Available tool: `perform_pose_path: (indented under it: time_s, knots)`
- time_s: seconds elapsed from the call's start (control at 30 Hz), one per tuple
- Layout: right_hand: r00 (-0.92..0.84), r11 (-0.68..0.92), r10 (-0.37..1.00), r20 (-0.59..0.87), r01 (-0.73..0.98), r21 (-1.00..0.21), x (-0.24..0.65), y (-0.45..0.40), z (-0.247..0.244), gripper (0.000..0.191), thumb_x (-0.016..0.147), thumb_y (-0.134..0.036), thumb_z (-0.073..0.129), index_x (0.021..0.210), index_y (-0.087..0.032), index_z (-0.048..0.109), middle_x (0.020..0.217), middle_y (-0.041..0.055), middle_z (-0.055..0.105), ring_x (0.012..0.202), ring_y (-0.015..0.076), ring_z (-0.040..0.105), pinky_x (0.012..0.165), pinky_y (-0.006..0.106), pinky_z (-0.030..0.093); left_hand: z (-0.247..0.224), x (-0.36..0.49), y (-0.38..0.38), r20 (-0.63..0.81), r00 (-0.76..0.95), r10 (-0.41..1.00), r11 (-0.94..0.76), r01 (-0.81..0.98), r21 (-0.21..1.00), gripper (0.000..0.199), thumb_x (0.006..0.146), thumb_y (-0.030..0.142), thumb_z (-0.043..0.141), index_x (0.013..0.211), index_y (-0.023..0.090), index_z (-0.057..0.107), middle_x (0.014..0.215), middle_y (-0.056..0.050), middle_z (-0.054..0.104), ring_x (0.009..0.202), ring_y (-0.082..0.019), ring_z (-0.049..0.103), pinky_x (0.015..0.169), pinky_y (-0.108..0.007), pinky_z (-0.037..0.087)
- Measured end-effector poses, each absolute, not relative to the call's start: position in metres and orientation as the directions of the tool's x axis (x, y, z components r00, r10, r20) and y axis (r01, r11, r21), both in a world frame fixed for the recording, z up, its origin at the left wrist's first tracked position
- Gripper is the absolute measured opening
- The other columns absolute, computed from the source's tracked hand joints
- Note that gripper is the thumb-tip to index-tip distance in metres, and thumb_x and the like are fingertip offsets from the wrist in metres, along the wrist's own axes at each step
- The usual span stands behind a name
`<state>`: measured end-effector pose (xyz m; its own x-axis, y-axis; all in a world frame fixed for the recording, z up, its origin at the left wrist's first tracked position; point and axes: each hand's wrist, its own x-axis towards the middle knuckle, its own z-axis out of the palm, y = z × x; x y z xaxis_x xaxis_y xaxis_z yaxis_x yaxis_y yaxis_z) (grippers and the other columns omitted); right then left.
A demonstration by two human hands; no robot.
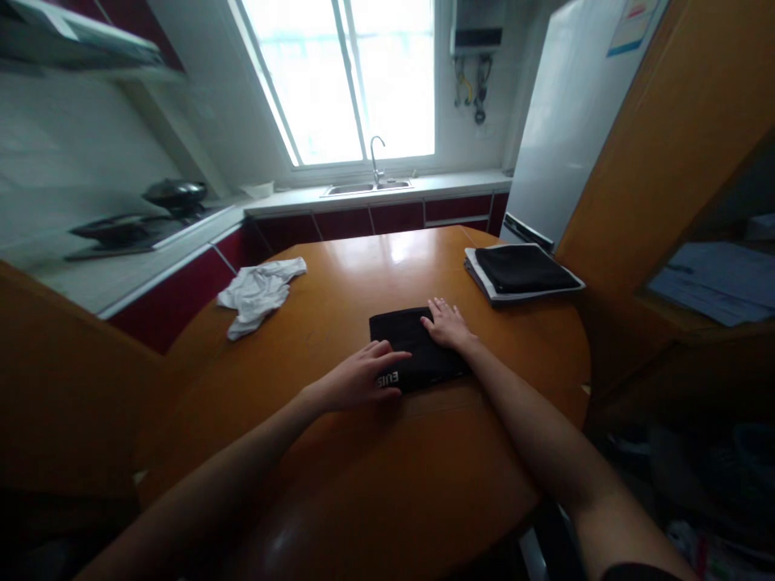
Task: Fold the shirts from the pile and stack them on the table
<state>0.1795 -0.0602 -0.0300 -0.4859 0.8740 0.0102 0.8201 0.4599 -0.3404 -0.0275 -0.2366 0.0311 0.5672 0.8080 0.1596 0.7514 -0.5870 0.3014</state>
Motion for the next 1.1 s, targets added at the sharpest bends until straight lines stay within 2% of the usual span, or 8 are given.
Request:
perform_pose_path:
  time_s: [0.17, 0.37, 0.53, 0.63, 0.7, 0.83, 0.97, 1.1]
  knots:
    - [-0.480, 0.456, 0.877, 0.012, 0.824, -0.336, 0.180, -0.060, -0.030, 0.067, 0.102, -0.053, 0.029, 0.158, -0.015, 0.027, 0.166, 0.0123, 0.021, 0.154, 0.0245, 0.015, 0.123, 0.047, 0.012, 0.025, -0.021, -0.252, 0.166, 0.520, 0.838, -0.546, 0.801, 0.246, 0.045, 0.086, 0.011, 0.056, 0.130, 0.023, 0.058, 0.106, -0.005, 0.060, 0.097, -0.020, 0.062, 0.089, -0.031, 0.052]
    - [-0.480, 0.458, 0.877, 0.020, 0.822, -0.340, 0.181, -0.060, -0.030, 0.067, 0.102, -0.051, 0.032, 0.158, -0.014, 0.028, 0.165, 0.0128, 0.023, 0.153, 0.0240, 0.015, 0.123, 0.047, 0.013, 0.023, -0.010, -0.256, 0.130, 0.519, 0.845, -0.531, 0.843, 0.083, 0.058, 0.084, 0.004, 0.054, 0.139, 0.021, 0.049, 0.114, -0.009, 0.057, 0.097, -0.023, 0.060, 0.087, -0.035, 0.054]
    - [-0.471, 0.454, 0.881, 0.036, 0.824, -0.340, 0.181, -0.061, -0.029, 0.066, 0.102, -0.049, 0.033, 0.157, -0.012, 0.029, 0.165, 0.0128, 0.024, 0.153, 0.0239, 0.017, 0.123, 0.048, 0.013, 0.025, -0.010, -0.266, 0.112, 0.524, 0.844, -0.535, 0.838, 0.110, 0.061, 0.085, 0.000, 0.048, 0.142, 0.022, 0.047, 0.115, -0.009, 0.056, 0.092, -0.020, 0.062, 0.085, -0.033, 0.054]
    - [-0.469, 0.453, 0.882, 0.039, 0.824, -0.341, 0.180, -0.062, -0.029, 0.066, 0.102, -0.049, 0.033, 0.157, -0.012, 0.030, 0.165, 0.0125, 0.024, 0.153, 0.0239, 0.017, 0.123, 0.047, 0.014, 0.031, -0.014, -0.265, 0.061, 0.554, 0.830, -0.552, 0.801, 0.230, 0.050, 0.088, 0.011, 0.057, 0.136, 0.023, 0.056, 0.108, -0.007, 0.060, 0.087, -0.019, 0.065, 0.081, -0.031, 0.055]
    - [-0.469, 0.451, 0.883, 0.034, 0.825, -0.339, 0.180, -0.062, -0.029, 0.066, 0.102, -0.049, 0.033, 0.157, -0.012, 0.030, 0.165, 0.0127, 0.024, 0.153, 0.0239, 0.017, 0.123, 0.047, 0.014, 0.034, -0.015, -0.258, 0.131, 0.520, 0.844, -0.532, 0.786, 0.315, 0.033, 0.094, 0.024, 0.056, 0.126, 0.024, 0.063, 0.104, -0.006, 0.063, 0.088, -0.019, 0.066, 0.081, -0.031, 0.054]
    - [-0.472, 0.458, 0.881, 0.040, 0.826, -0.329, 0.180, -0.063, -0.029, 0.066, 0.102, -0.048, 0.034, 0.157, -0.013, 0.029, 0.165, 0.0133, 0.024, 0.153, 0.0243, 0.016, 0.123, 0.048, 0.013, 0.022, -0.014, -0.236, 0.368, 0.324, 0.872, -0.456, 0.810, 0.368, 0.038, 0.104, 0.031, 0.038, 0.136, 0.022, 0.057, 0.131, -0.011, 0.061, 0.121, -0.024, 0.059, 0.105, -0.041, 0.046]
    - [-0.471, 0.463, 0.880, 0.058, 0.824, -0.327, 0.180, -0.062, -0.032, 0.066, 0.102, -0.048, 0.033, 0.158, -0.013, 0.028, 0.165, 0.0129, 0.023, 0.153, 0.0239, 0.017, 0.123, 0.048, 0.015, -0.003, -0.018, -0.223, 0.163, 0.433, 0.886, -0.463, 0.841, 0.281, 0.052, 0.103, 0.042, 0.041, 0.152, 0.027, 0.040, 0.163, -0.009, 0.032, 0.152, -0.031, 0.022, 0.121, -0.059, 0.017]
    - [-0.475, 0.466, 0.878, 0.050, 0.827, -0.314, 0.180, -0.060, -0.031, 0.067, 0.102, -0.049, 0.032, 0.158, -0.013, 0.028, 0.166, 0.0122, 0.022, 0.153, 0.0235, 0.017, 0.123, 0.047, 0.015, -0.008, -0.023, -0.221, 0.074, 0.436, 0.897, -0.436, 0.845, 0.309, 0.053, 0.105, 0.045, 0.033, 0.154, 0.028, 0.037, 0.165, -0.005, 0.025, 0.154, -0.027, 0.015, 0.123, -0.057, 0.011]
